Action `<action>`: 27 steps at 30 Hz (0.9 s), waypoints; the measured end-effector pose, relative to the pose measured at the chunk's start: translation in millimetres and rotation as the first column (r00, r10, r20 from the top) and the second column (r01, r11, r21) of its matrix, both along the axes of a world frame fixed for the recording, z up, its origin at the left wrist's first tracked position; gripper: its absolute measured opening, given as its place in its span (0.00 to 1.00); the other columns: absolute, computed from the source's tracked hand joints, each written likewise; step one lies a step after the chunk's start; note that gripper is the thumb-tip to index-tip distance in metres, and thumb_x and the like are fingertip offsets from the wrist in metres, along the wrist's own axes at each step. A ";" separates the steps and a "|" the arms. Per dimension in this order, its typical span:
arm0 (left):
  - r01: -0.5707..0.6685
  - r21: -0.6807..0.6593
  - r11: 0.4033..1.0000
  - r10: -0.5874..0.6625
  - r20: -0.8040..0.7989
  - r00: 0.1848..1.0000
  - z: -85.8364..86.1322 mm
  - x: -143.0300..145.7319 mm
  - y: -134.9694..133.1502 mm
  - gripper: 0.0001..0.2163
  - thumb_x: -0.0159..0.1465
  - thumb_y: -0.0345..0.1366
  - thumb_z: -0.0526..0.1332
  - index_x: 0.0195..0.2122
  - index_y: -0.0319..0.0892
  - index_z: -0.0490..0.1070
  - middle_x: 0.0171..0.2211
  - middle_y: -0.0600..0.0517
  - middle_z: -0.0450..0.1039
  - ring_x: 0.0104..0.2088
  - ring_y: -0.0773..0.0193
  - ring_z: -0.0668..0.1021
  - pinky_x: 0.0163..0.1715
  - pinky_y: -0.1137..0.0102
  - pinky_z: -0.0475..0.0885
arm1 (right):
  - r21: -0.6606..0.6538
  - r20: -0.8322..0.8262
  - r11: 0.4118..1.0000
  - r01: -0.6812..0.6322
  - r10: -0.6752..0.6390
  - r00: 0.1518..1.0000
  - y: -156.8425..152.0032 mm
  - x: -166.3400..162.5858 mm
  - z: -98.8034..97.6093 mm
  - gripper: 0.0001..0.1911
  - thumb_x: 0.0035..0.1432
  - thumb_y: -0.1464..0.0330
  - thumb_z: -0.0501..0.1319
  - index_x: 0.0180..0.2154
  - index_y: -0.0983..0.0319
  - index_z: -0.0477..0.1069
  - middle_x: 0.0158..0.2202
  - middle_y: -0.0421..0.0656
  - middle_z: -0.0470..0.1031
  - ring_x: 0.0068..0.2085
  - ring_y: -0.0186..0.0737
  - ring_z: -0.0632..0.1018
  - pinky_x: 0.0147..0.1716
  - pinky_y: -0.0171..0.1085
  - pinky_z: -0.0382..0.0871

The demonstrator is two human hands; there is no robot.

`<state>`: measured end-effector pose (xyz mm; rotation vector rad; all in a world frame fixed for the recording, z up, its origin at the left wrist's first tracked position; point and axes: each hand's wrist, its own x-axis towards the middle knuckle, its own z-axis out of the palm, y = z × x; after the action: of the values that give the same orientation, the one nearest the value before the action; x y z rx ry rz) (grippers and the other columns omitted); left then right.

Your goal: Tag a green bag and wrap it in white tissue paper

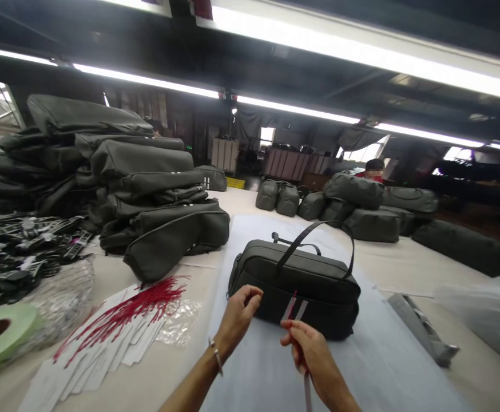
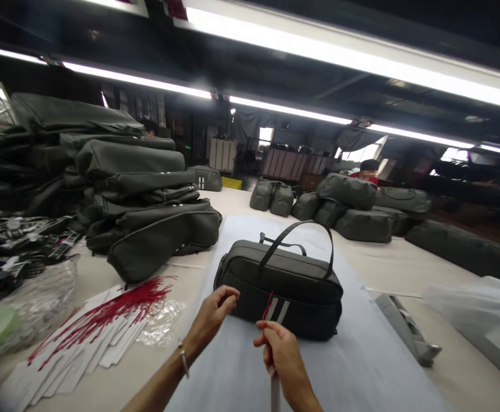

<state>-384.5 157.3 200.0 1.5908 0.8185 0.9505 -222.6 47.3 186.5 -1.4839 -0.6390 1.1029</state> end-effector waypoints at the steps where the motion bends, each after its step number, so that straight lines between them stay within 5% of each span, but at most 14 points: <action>1: -0.002 0.031 1.000 0.001 0.021 1.000 9.0 13.5 16.6 0.11 0.63 0.40 0.55 0.42 0.44 0.72 0.36 0.50 0.75 0.36 0.59 0.75 0.39 0.67 0.70 | -0.009 0.081 1.000 -0.013 0.013 0.997 7.8 8.6 2.6 0.23 0.44 0.53 0.64 0.36 0.64 0.74 0.23 0.42 0.75 0.14 0.27 0.60 0.11 0.29 0.46; 5: -0.001 0.140 0.990 -0.002 0.022 1.000 34.3 69.5 74.6 0.15 0.62 0.35 0.55 0.48 0.44 0.72 0.48 0.47 0.74 0.49 0.56 0.73 0.54 0.64 0.64 | -0.038 0.391 0.997 -0.066 0.076 0.917 40.9 40.3 16.4 0.21 0.49 0.53 0.57 0.35 0.64 0.74 0.17 0.40 0.73 0.12 0.28 0.59 0.12 0.31 0.46; 8: 0.072 0.175 0.982 -0.065 -0.048 0.997 39.7 99.5 101.9 0.15 0.61 0.34 0.54 0.47 0.43 0.73 0.42 0.47 0.76 0.45 0.56 0.76 0.52 0.62 0.67 | -0.012 0.501 0.999 -0.044 0.044 0.864 66.9 59.9 24.3 0.19 0.51 0.54 0.57 0.31 0.63 0.74 0.14 0.38 0.69 0.15 0.29 0.61 0.15 0.30 0.50; 11: 0.175 0.192 0.966 -0.152 -0.130 0.980 39.3 112.7 113.4 0.16 0.60 0.33 0.54 0.48 0.44 0.73 0.36 0.48 0.77 0.38 0.56 0.78 0.47 0.60 0.71 | -0.009 0.450 0.999 -0.048 0.048 0.892 93.8 75.1 26.9 0.21 0.50 0.51 0.57 0.28 0.63 0.73 0.10 0.35 0.61 0.13 0.28 0.58 0.14 0.31 0.46; 17: 0.383 0.296 0.875 -0.321 -0.236 0.917 46.5 109.2 122.8 0.18 0.56 0.27 0.57 0.45 0.50 0.76 0.62 0.52 0.62 0.51 0.57 0.74 0.53 0.66 0.66 | -0.100 0.273 0.959 -0.266 0.283 0.919 129.5 94.8 37.7 0.20 0.45 0.52 0.64 0.26 0.63 0.71 0.08 0.31 0.56 0.10 0.26 0.51 0.11 0.31 0.38; 21: 0.420 0.270 0.866 -0.324 -0.335 0.885 50.1 100.9 131.8 0.06 0.55 0.30 0.62 0.30 0.45 0.77 0.40 0.51 0.77 0.41 0.58 0.77 0.47 0.67 0.68 | -0.070 0.165 0.925 -0.374 0.380 0.910 126.9 101.0 48.8 0.23 0.44 0.50 0.66 0.29 0.64 0.71 0.11 0.31 0.61 0.11 0.24 0.52 0.10 0.29 0.41; 23: 0.362 0.251 0.898 -0.259 -0.364 0.895 46.7 94.3 130.0 0.02 0.54 0.32 0.64 0.28 0.45 0.76 0.29 0.53 0.76 0.36 0.58 0.76 0.44 0.67 0.66 | -0.032 0.138 0.935 -0.354 0.355 0.924 119.8 98.8 48.0 0.25 0.43 0.50 0.67 0.33 0.64 0.70 0.15 0.33 0.66 0.12 0.24 0.55 0.11 0.28 0.44; 27: 0.162 0.199 0.967 -0.089 -0.333 0.939 28.0 81.3 106.0 0.07 0.61 0.39 0.59 0.27 0.45 0.71 0.26 0.52 0.73 0.34 0.57 0.75 0.39 0.67 0.64 | 0.097 0.058 0.975 -0.199 0.194 0.979 106.4 79.9 33.4 0.32 0.44 0.53 0.69 0.47 0.61 0.65 0.25 0.37 0.75 0.20 0.26 0.68 0.17 0.26 0.58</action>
<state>-303.2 263.2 228.0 2.0066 0.8406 0.7174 -142.7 153.6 219.9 -1.3847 -0.8792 1.1695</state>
